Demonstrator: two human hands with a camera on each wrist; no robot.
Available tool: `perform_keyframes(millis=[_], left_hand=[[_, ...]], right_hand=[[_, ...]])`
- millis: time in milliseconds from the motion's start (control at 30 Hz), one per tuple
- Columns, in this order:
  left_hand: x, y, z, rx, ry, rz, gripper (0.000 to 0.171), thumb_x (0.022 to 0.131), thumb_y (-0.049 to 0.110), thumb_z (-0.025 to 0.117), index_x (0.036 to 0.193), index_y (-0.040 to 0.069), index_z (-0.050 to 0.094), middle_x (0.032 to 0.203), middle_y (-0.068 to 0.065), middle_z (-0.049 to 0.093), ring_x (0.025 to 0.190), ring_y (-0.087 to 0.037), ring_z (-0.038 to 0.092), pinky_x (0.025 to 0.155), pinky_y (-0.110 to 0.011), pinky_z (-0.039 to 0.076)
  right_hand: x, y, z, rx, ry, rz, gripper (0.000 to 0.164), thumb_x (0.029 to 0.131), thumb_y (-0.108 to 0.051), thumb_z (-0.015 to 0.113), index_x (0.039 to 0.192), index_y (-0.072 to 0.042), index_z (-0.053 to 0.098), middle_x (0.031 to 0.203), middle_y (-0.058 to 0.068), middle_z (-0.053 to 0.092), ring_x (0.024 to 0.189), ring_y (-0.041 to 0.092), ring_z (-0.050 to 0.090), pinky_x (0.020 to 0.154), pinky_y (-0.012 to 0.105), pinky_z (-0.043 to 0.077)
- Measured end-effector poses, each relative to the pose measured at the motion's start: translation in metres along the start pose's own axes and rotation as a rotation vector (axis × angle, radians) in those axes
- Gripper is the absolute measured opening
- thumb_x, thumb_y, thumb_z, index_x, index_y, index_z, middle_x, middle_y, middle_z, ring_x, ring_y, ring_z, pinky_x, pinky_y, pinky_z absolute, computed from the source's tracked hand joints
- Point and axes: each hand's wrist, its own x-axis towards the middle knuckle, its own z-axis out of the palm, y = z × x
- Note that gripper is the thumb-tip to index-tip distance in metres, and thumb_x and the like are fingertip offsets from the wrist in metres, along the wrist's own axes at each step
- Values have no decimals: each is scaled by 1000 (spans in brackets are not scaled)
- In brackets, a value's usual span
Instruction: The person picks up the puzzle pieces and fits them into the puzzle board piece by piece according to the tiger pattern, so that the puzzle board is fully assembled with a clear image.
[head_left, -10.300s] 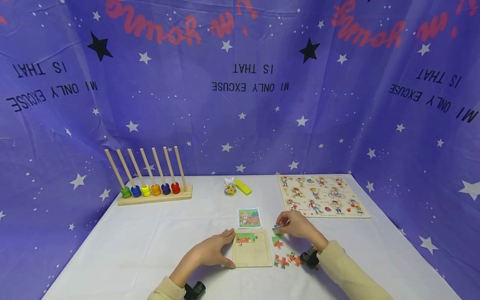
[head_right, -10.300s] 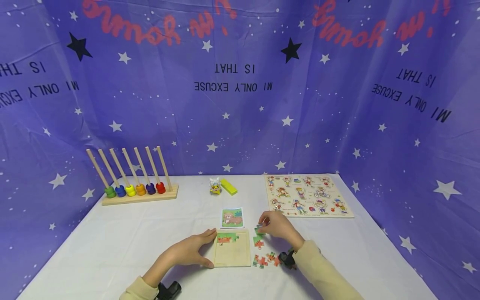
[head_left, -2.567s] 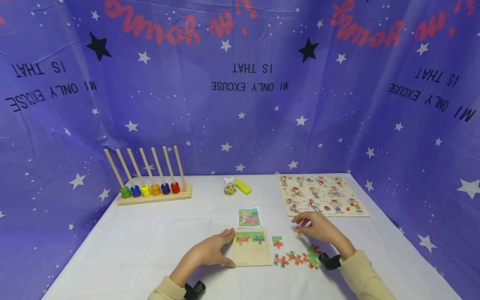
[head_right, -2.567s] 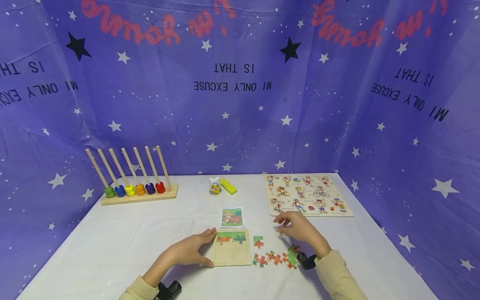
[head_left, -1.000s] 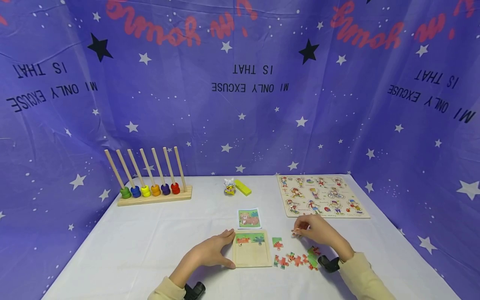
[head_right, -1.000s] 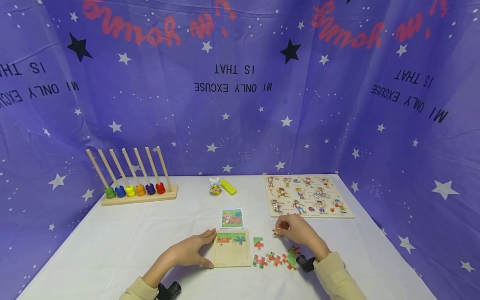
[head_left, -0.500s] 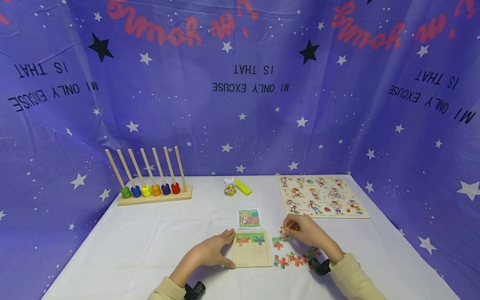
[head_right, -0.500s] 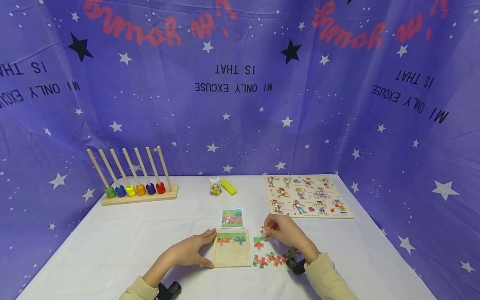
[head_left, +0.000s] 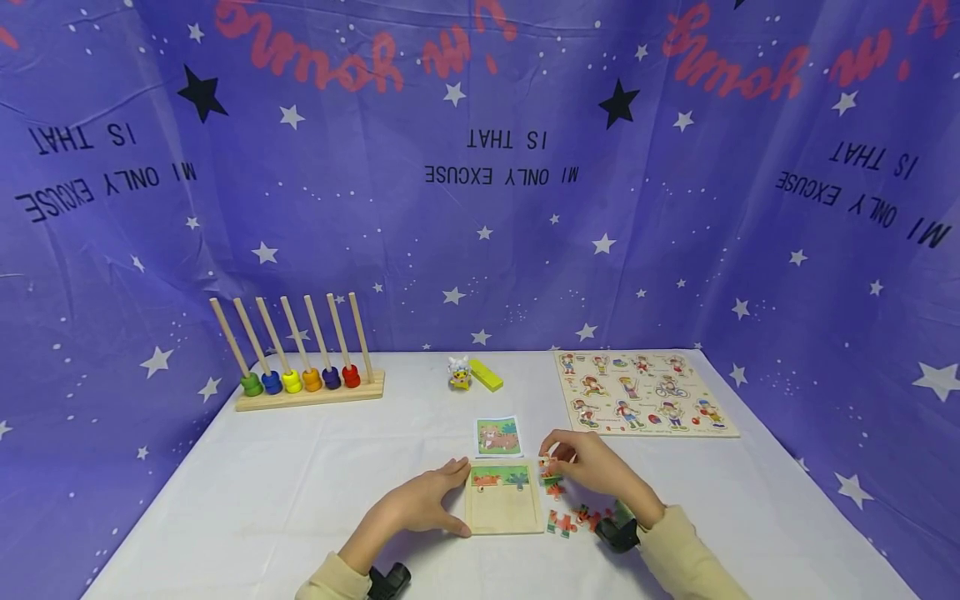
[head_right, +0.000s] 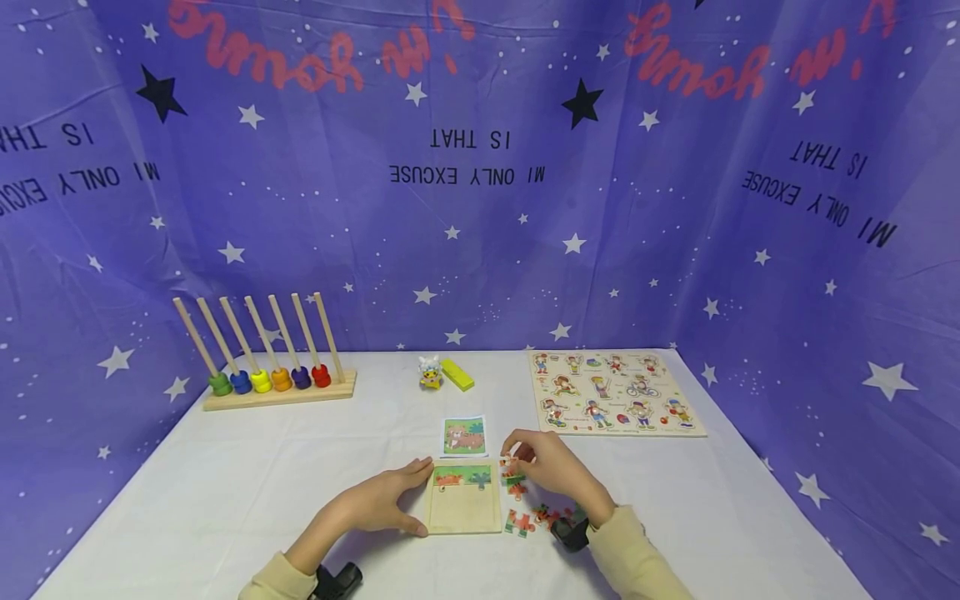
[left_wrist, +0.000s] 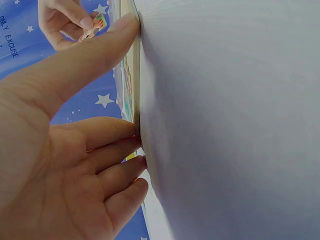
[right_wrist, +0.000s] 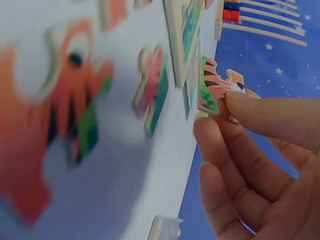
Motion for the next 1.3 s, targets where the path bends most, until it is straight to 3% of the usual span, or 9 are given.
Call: perform_keyframes(millis=[300, 567, 733, 1067, 1300], left_hand=[[-1, 1, -1, -10, -2, -3, 95, 74, 41, 81, 144, -5, 37, 154, -18, 30, 140, -37, 28, 111, -50, 28], [-2, 3, -1, -17, -8, -9, 95, 75, 41, 80, 145, -5, 37, 154, -18, 30, 140, -37, 27, 111, -50, 28], [-2, 2, -1, -6, -4, -5, 95, 74, 41, 80, 145, -6, 37, 154, -19, 30, 140, -37, 28, 111, -50, 28], [-1, 2, -1, -6, -3, -3, 94, 75, 42, 80, 145, -5, 38, 153, -18, 31, 140, -37, 28, 111, -50, 29], [-2, 3, -2, -3, 0, 1, 94, 75, 43, 80, 144, -5, 38, 153, -18, 31, 139, -37, 29, 111, -50, 30]], right_hand=[[10, -12, 13, 71, -22, 6, 9, 90, -6, 67, 96, -13, 64, 81, -2, 71, 67, 16, 66, 54, 24, 51], [17, -20, 23, 81, -15, -6, 4, 92, -9, 66, 91, -12, 64, 84, -1, 69, 72, 10, 64, 61, 24, 53], [21, -26, 28, 121, -27, -22, 6, 92, -7, 65, 90, -12, 65, 85, 2, 69, 68, 18, 66, 55, 24, 53], [31, -33, 38, 73, -12, -18, 6, 88, -7, 70, 85, -13, 68, 80, -10, 65, 73, 3, 61, 63, 21, 54], [35, -41, 44, 58, 15, -61, 9, 87, -4, 70, 95, -7, 72, 77, -3, 64, 65, 2, 56, 59, 21, 51]])
